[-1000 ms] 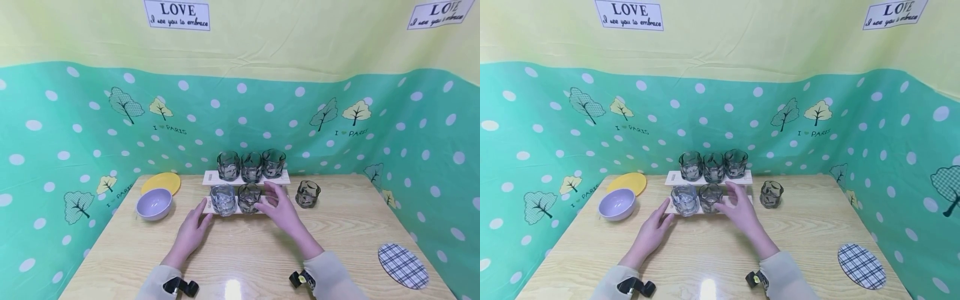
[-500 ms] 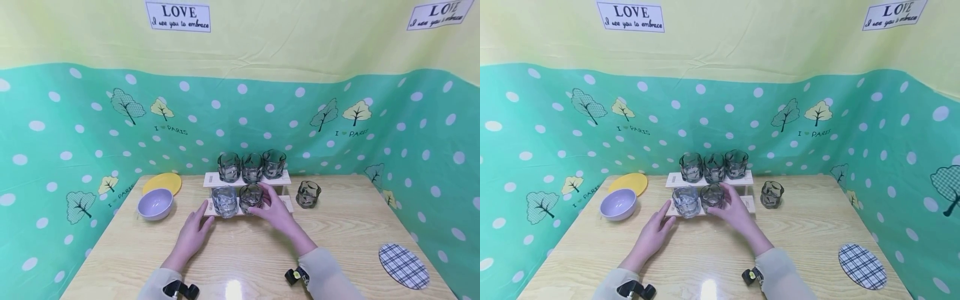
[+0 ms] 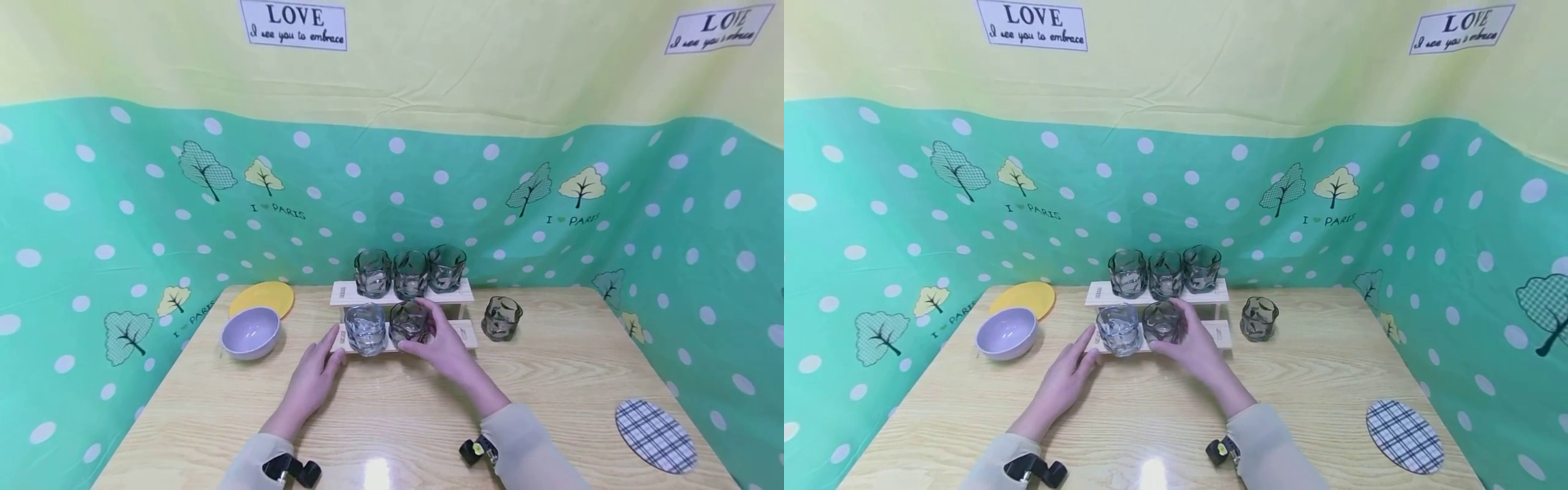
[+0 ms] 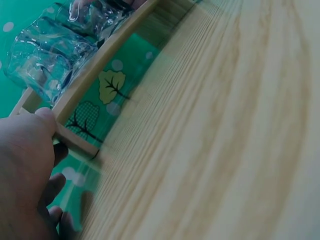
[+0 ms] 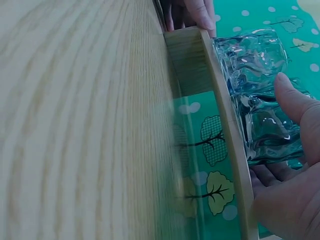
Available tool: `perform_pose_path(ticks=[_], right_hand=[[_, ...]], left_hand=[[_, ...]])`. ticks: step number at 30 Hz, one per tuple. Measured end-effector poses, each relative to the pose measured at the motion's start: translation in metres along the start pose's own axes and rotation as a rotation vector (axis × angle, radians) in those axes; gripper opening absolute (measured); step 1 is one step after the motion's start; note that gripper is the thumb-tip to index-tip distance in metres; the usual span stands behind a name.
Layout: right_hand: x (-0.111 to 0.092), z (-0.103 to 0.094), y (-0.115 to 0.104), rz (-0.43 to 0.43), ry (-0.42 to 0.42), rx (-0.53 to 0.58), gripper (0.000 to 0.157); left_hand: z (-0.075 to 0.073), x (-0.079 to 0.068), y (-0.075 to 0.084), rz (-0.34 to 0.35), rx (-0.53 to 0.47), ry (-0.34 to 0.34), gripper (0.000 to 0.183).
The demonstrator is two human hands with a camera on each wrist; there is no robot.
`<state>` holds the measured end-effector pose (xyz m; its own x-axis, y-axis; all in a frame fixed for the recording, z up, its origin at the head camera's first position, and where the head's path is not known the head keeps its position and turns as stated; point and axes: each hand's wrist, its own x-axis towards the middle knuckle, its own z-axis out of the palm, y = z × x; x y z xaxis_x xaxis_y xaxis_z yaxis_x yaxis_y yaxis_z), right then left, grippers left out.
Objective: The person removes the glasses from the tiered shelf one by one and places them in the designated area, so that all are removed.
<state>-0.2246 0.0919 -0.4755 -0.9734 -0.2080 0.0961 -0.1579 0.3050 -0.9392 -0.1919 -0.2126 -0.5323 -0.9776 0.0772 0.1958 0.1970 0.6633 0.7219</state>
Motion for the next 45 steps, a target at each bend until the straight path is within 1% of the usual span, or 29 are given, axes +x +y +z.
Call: perform_pose_path(ticks=[4, 8, 17, 23, 27, 34, 42, 45], right_hand=[[0.000, 0.003, -0.001, 0.006, 0.015, -0.001, 0.104], [0.000, 0.004, -0.001, -0.004, 0.035, 0.000, 0.102], [0.001, 0.006, 0.000, -0.031, 0.059, 0.015, 0.098], [0.002, 0.006, -0.003, -0.028, 0.069, 0.042, 0.095], [0.001, 0.005, -0.004, -0.028, 0.082, 0.049, 0.092], [-0.005, 0.000, -0.006, -0.002, 0.097, 0.043, 0.086], [-0.014, -0.010, -0.010, 0.036, 0.105, 0.040, 0.087], [-0.017, -0.015, -0.013, 0.027, 0.108, 0.025, 0.087]], left_hand=[[0.000, 0.001, 0.000, 0.045, 0.019, 0.027, 0.059], [0.000, 0.001, -0.001, 0.059, 0.021, 0.034, 0.059], [-0.001, 0.002, -0.001, 0.004, 0.005, -0.001, 0.062], [-0.001, 0.001, -0.001, -0.020, -0.007, -0.005, 0.062], [0.000, 0.001, -0.002, -0.024, -0.006, -0.007, 0.061], [0.001, 0.002, -0.002, -0.018, -0.004, -0.007, 0.061], [0.001, 0.001, -0.001, -0.011, 0.001, -0.004, 0.061], [0.001, 0.002, 0.000, -0.006, 0.004, -0.006, 0.061]])
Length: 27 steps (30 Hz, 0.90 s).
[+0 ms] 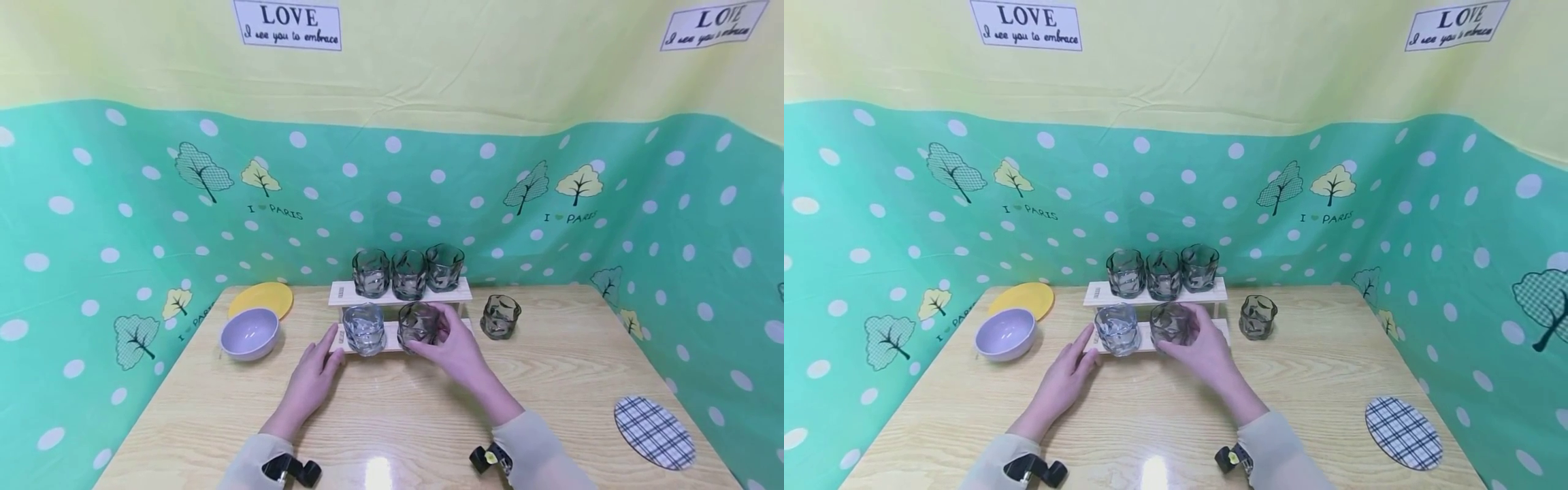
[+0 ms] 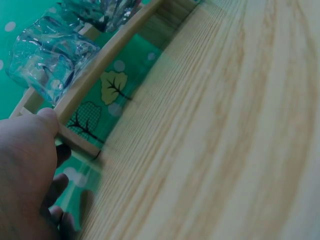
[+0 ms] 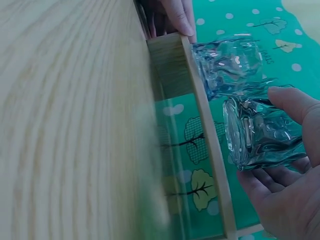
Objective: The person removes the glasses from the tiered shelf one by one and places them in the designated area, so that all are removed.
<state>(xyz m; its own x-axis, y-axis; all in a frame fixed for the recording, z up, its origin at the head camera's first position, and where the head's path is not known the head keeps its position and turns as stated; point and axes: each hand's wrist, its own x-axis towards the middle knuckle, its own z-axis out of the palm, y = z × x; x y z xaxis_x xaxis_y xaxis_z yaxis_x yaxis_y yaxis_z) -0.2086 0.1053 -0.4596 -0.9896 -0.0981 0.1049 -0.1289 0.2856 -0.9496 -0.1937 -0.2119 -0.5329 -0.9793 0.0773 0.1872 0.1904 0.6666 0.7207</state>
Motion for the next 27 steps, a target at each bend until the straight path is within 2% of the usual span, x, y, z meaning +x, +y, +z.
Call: perform_pose_path(ticks=[12, 27], right_hand=[[-0.012, -0.027, -0.005, -0.003, 0.006, -0.032, 0.088], [-0.022, -0.075, -0.010, 0.025, 0.050, -0.042, 0.096]], left_hand=[[0.000, -0.001, 0.001, -0.015, -0.001, -0.002, 0.061], [0.000, -0.001, 0.001, -0.022, 0.006, -0.003, 0.061]])
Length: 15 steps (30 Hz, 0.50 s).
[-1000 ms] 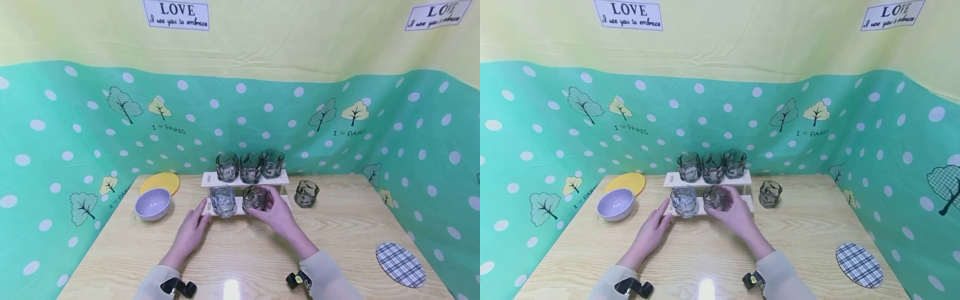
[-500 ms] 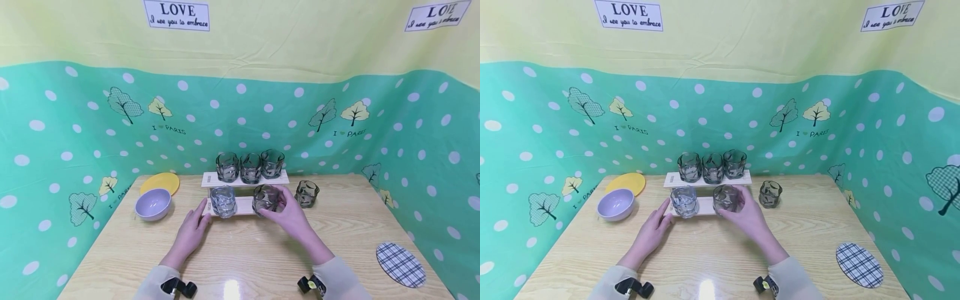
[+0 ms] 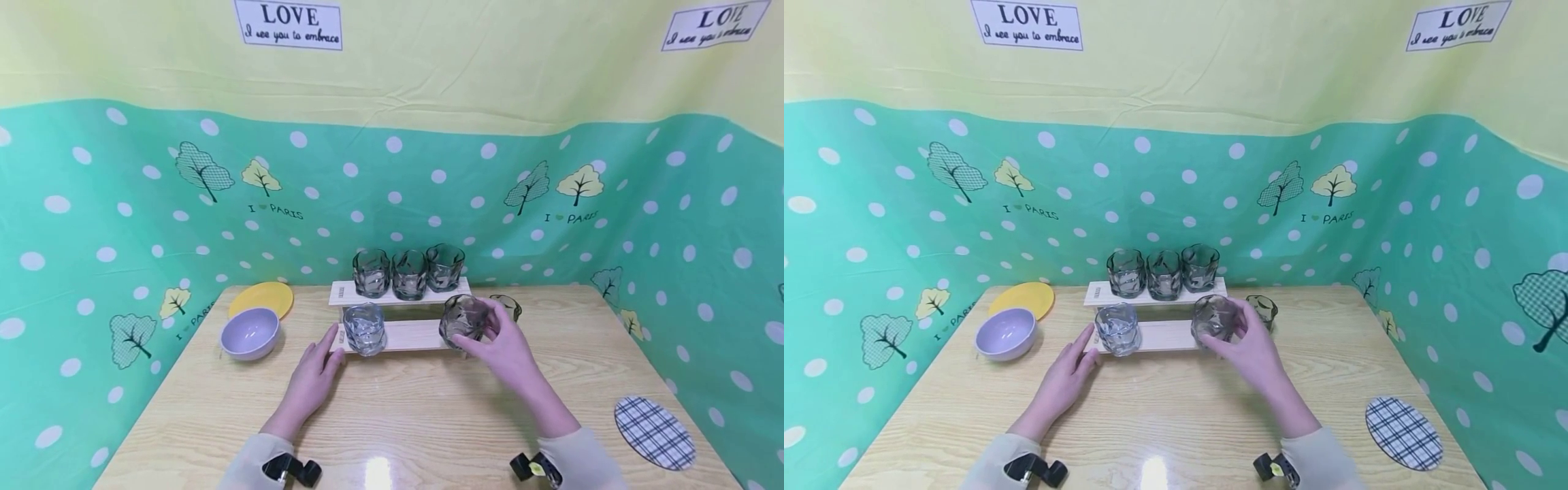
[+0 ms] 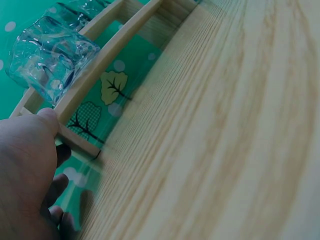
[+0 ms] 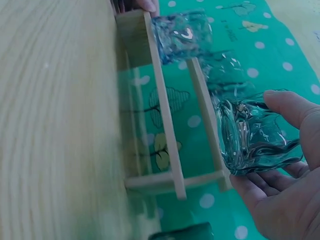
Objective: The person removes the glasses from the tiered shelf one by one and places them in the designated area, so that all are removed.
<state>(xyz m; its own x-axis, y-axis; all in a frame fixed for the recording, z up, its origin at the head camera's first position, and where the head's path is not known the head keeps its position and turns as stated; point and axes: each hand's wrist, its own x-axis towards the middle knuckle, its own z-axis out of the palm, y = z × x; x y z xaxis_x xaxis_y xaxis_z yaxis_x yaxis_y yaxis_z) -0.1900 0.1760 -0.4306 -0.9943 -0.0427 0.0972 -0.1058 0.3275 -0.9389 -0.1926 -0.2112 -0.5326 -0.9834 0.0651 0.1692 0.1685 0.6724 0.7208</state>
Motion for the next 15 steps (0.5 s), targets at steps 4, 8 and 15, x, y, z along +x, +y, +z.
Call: perform_pose_path(ticks=[4, 8, 15], right_hand=[[0.000, -0.012, 0.000, -0.012, 0.027, -0.025, 0.094], [0.001, -0.023, 0.000, -0.033, 0.044, -0.037, 0.093], [0.003, -0.040, -0.003, -0.020, 0.078, -0.066, 0.100]], left_hand=[[0.000, 0.000, 0.000, 0.006, 0.002, 0.001, 0.061], [0.000, 0.001, -0.001, 0.015, -0.002, -0.002, 0.061], [0.000, 0.001, 0.000, 0.032, -0.001, 0.004, 0.060]])
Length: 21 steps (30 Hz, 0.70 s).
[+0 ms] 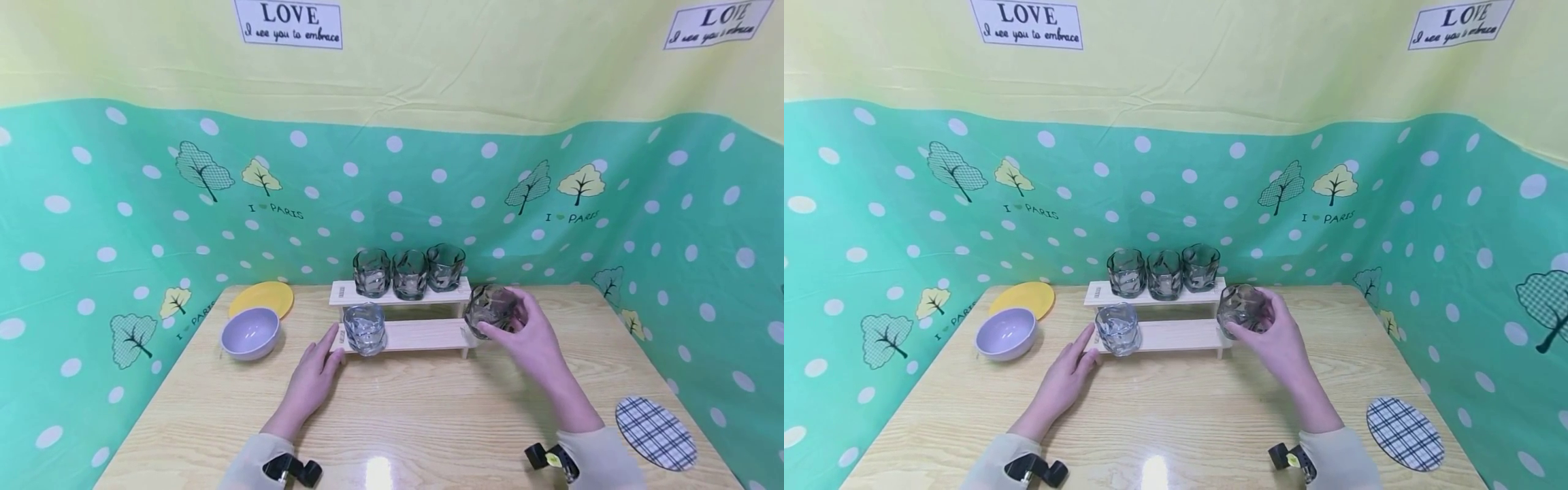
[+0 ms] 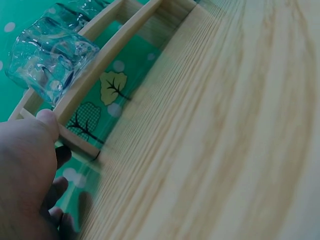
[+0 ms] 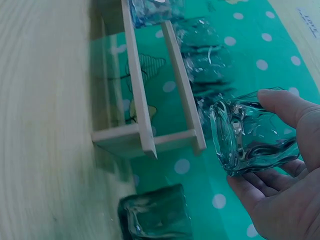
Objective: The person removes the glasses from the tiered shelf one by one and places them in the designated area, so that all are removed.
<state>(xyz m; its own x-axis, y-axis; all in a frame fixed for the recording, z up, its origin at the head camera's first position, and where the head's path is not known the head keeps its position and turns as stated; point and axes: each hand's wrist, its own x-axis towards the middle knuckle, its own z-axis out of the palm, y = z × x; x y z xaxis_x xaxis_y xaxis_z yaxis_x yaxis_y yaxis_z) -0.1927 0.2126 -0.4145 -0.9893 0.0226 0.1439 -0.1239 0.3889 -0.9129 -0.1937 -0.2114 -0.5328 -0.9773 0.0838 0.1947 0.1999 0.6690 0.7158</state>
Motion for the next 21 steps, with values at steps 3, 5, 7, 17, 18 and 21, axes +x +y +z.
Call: perform_pose_path(ticks=[3, 5, 7, 17, 18, 21], right_hand=[[0.001, -0.007, 0.001, 0.005, 0.023, -0.012, 0.103], [0.002, -0.012, 0.001, 0.006, 0.044, -0.020, 0.104], [0.003, -0.017, 0.002, 0.004, 0.062, -0.021, 0.103], [0.009, -0.044, 0.012, 0.026, 0.132, -0.004, 0.106], [0.010, -0.047, 0.014, 0.033, 0.140, -0.002, 0.106], [0.013, -0.055, 0.020, 0.057, 0.159, -0.001, 0.106]], left_hand=[[0.000, 0.000, 0.001, 0.011, 0.011, 0.008, 0.060], [0.001, 0.000, 0.001, 0.012, 0.016, 0.015, 0.059], [0.001, -0.001, 0.001, 0.008, 0.020, 0.022, 0.059], [0.003, 0.002, -0.002, -0.011, 0.034, 0.039, 0.056], [0.003, 0.002, -0.002, -0.015, 0.034, 0.040, 0.056], [0.003, 0.004, -0.002, -0.030, 0.032, 0.036, 0.056]])
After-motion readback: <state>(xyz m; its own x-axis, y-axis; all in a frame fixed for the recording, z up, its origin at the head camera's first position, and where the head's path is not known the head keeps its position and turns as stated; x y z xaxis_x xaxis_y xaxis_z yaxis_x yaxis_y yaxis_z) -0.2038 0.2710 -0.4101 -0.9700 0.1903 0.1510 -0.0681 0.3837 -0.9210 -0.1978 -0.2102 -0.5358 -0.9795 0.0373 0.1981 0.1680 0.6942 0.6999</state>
